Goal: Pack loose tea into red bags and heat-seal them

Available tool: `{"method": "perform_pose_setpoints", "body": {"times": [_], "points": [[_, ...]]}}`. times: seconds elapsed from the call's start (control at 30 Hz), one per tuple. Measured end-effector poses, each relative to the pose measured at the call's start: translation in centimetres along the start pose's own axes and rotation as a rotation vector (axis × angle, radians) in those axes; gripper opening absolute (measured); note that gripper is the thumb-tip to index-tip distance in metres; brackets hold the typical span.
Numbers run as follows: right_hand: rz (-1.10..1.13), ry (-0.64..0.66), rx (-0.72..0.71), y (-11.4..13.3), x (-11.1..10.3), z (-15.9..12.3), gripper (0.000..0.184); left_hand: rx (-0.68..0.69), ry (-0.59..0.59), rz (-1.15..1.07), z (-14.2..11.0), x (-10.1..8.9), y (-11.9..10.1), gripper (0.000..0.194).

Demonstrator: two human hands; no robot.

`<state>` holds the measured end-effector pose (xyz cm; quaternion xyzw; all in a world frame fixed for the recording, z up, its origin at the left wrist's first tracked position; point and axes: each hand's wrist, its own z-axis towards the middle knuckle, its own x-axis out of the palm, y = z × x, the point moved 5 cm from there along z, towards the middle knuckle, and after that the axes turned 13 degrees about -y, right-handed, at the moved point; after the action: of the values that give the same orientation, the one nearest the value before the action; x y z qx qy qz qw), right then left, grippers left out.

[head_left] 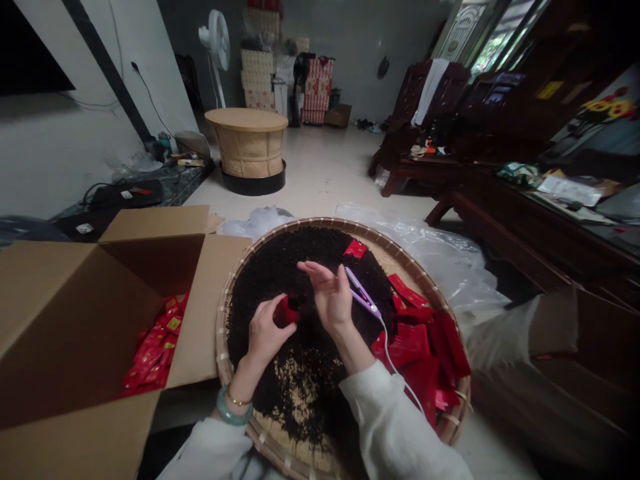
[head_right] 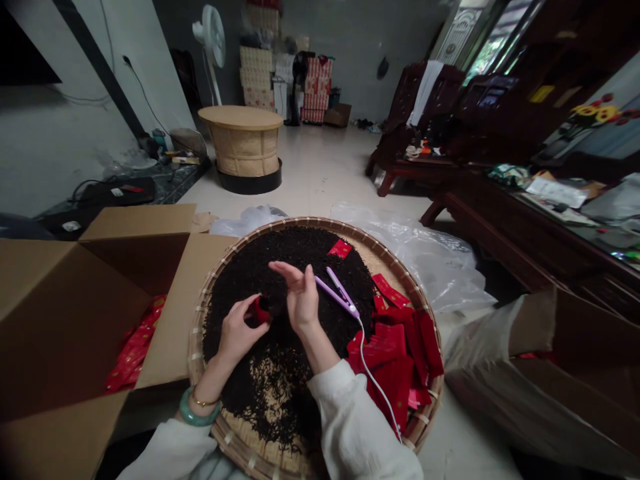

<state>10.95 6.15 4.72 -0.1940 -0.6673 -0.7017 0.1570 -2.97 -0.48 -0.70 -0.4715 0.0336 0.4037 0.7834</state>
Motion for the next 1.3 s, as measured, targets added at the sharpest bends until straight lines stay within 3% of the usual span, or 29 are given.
{"method": "perform_pose_setpoints", "body": {"times": [0.1, 0.17, 0.23, 0.3, 0.37, 0.5, 0.67, 0.83, 1.0, 1.07, 1.17, 1.3], "points": [[-0.452, -0.023, -0.056, -1.3, -2.6, 2.2, 0.057, -0.076, -0.037, -0.057, 0.0, -0.1, 0.5, 0.049], [-0.888, 0.065, -0.133, -2.6, -3.7, 2.8, 0.059, -0.111, -0.060, -0.085, 0.0, -0.1, 0.7, 0.047], [-1.257, 0.251, -0.167, -4.3, -4.0, 2.2, 0.082, -0.131, -0.087, -0.092, 0.0, -0.2, 0.9, 0.047], [-1.490, 0.474, -0.238, -6.1, -3.6, 0.8, 0.104, -0.144, -0.119, -0.077, 0.0, -0.3, 1.1, 0.049], [-1.588, 0.652, -0.403, -7.3, -2.5, -0.7, 0.106, -0.152, -0.155, -0.051, 0.0, -0.5, 1.3, 0.051], [-1.576, 0.822, -0.723, -8.4, -0.5, -2.3, 0.076, -0.160, -0.219, -0.019, 0.1, -0.9, 1.6, 0.054], [-1.562, 0.810, -0.801, -7.7, -0.2, -1.7, 0.031, -0.156, -0.237, -0.007, 0.2, -1.1, 1.4, 0.052], [-1.388, 0.612, -0.724, -5.8, -1.2, -0.4, 0.021, -0.157, -0.207, -0.004, 0.1, -1.0, 1.2, 0.051], [-0.913, 0.213, -0.533, -2.1, -3.3, 1.4, 0.015, -0.127, -0.176, 0.014, 0.1, -0.7, 1.1, 0.051], [-0.756, 0.130, -0.467, -0.5, -3.5, 1.4, 0.014, -0.106, -0.158, 0.027, 0.1, -0.5, 1.0, 0.051], [-0.664, 0.198, -0.426, 1.3, -2.0, 0.6, 0.017, -0.090, -0.134, 0.037, 0.0, -0.4, 0.8, 0.053], [-0.715, 0.362, -0.394, 1.7, 0.7, -1.1, 0.031, -0.101, -0.120, 0.051, 0.0, -0.4, 0.8, 0.053]]}}
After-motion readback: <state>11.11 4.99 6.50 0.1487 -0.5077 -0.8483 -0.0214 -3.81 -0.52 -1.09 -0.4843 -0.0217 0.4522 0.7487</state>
